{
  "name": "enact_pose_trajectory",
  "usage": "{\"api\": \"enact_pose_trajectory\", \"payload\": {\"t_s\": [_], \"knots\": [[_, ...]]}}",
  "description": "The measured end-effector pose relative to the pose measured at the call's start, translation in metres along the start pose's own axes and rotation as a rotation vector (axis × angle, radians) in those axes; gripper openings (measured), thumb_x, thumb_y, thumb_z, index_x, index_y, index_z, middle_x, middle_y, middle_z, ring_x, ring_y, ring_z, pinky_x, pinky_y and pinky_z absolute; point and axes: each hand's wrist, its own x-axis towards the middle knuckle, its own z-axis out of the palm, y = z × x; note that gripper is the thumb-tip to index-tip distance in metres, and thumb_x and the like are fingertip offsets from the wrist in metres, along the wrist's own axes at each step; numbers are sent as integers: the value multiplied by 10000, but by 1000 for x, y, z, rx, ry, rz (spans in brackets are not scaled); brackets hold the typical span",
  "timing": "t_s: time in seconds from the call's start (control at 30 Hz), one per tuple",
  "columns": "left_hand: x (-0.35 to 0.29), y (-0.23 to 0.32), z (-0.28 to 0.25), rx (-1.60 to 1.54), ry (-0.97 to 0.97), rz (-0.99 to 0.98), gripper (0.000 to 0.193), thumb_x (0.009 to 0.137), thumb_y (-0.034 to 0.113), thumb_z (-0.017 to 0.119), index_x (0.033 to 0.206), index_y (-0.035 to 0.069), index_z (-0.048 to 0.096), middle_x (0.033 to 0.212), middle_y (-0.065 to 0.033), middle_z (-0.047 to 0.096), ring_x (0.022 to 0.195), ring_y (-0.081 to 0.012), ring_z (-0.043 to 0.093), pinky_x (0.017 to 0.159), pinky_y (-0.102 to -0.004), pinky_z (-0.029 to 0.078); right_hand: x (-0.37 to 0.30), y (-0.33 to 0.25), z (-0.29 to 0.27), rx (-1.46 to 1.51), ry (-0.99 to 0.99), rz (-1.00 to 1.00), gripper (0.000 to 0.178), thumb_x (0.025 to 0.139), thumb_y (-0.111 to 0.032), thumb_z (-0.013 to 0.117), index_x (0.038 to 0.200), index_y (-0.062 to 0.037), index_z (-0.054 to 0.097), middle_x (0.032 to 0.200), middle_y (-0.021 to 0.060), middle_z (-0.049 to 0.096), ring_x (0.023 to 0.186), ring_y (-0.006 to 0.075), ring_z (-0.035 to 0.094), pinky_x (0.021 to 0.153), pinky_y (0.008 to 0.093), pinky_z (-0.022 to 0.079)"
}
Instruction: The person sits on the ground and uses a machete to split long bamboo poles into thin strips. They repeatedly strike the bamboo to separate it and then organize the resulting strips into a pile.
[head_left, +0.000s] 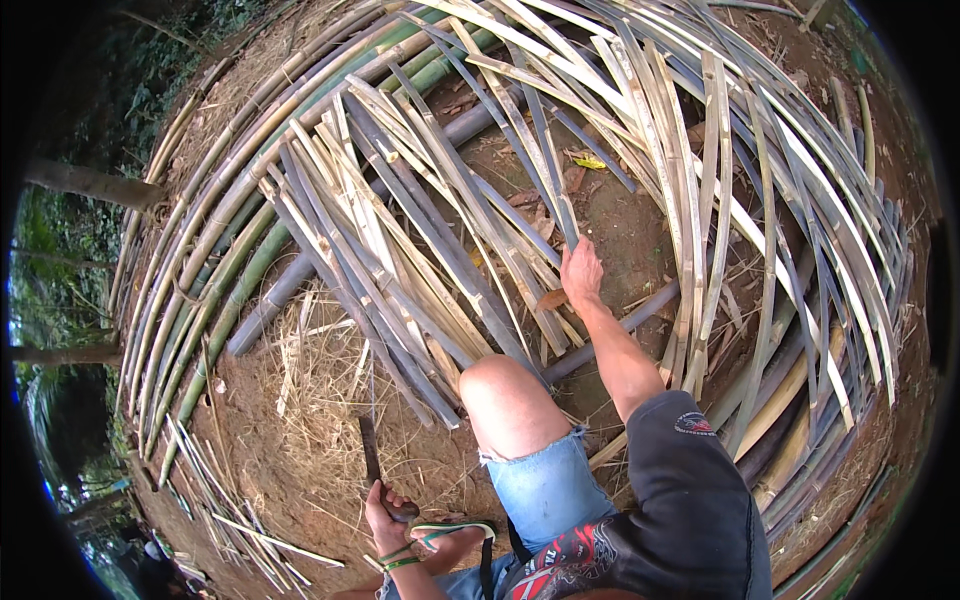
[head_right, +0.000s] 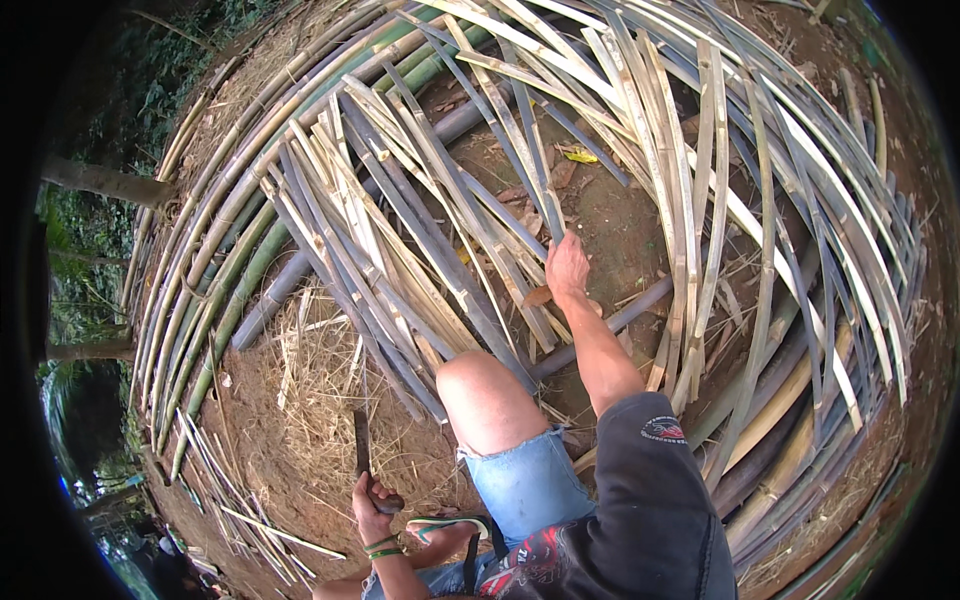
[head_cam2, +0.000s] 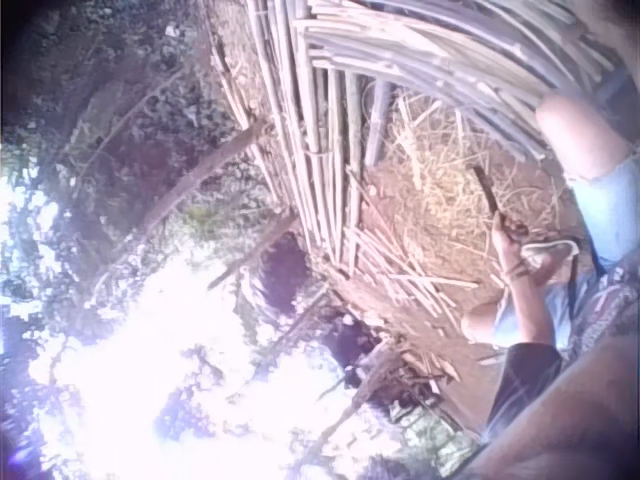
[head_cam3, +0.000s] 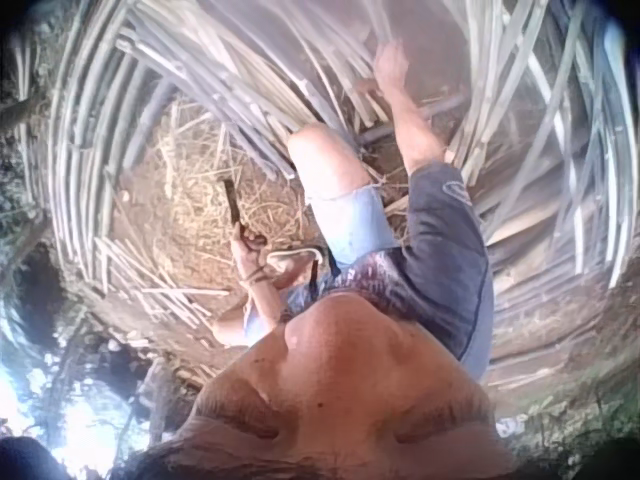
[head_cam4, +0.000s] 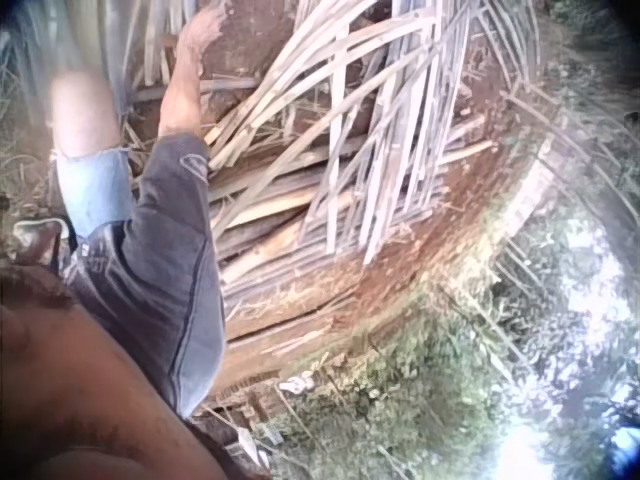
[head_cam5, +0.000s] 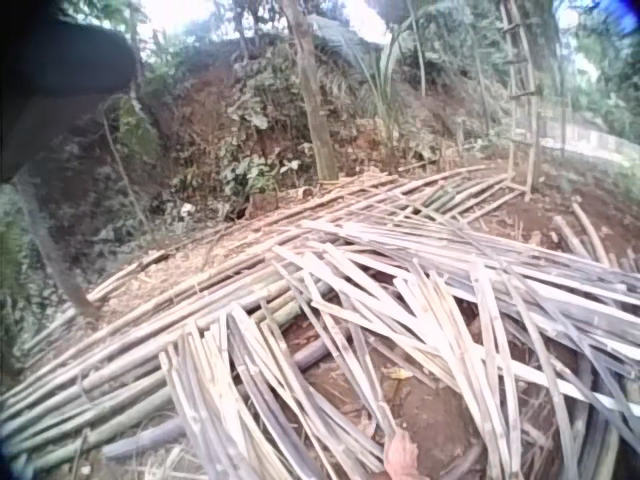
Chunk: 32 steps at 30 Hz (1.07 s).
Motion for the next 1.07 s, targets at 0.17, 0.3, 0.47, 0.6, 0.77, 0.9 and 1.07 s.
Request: {"api": "enact_pose_trajectory", "payload": {"t_s": [0.17, 0.3, 0.47, 0.6, 0.77, 0.9, 1.07], "knots": [[4, -2, 1, -8, -12, -2, 244, 965, 285, 563, 859, 66, 542, 569, 3, 439, 486, -165, 446, 562, -361, 468, -46, 0, -8, 69, 109, -75, 457, 907, -248, 639, 1227, 56, 519, 1092, 274, 617, 916, 463, 628, 821, 518, 501], [4, -2, -4, 3, -15, 4, 242, 963, 285, 561, 855, 70, 541, 567, 9, 433, 483, -162, 439, 566, -355, 467, -83, 18, -12, 148, 132, -82, 463, 883, -227, 668, 1221, 62, 540, 1053, 285, 644, 937, 461, 632, 828, 512, 498], [6, -2, -9, -4, -11, 1, 249, 971, 288, 561, 860, 66, 539, 584, -1, 442, 498, -168, 449, 565, -355, 464, -83, 35, -42, 397, -157, 165, 427, 856, -266, 719, 1217, -89, 577, 1025, 199, 687, 959, 380, 655, 819, 444, 502], [2, -7, -2, 4, -32, 23, 241, 966, 287, 575, 850, 82, 525, 606, 5, 449, 516, -158, 452, 569, -355, 452, -71, 68, -54, 494, -178, 76, 385, 848, -245, 728, 1131, -47, 559, 944, 127, 673, 846, 294, 644, 790, 380, 501], [2, -3, 5, 28, -40, 37, 245, 965, 292, 582, 842, 90, 521, 617, 3, 455, 534, -154, 458, 572, -351, 447, -71, 74, -77, 420, -99, -84, 314, 890, -167, 689, 1113, -27, 517, 932, 102, 671, 765, 225, 626, 712, 360, 505], [4, -4, -1, -1, -57, 72, 270, 961, 306, 602, 839, 78, 523, 622, 0, 463, 542, -153, 465, 558, -334, 441, -79, 10, -143, 873, -459, 239, 319, 975, -191, 600, 1245, -45, 512, 916, 86, 690, 598, 113, 604, 531, 261, 511], [19, -7, -15, -38, -93, 96, 269, 929, 297, 658, 864, 62, 545, 652, -31, 506, 565, -168, 505, 553, -364, 472, -80, -10, -171, 978, -520, 217, 402, 990, -268, 589, 1333, -81, 494, 908, 98, 699, 582, 119, 614, 497, 265, 509]]}}
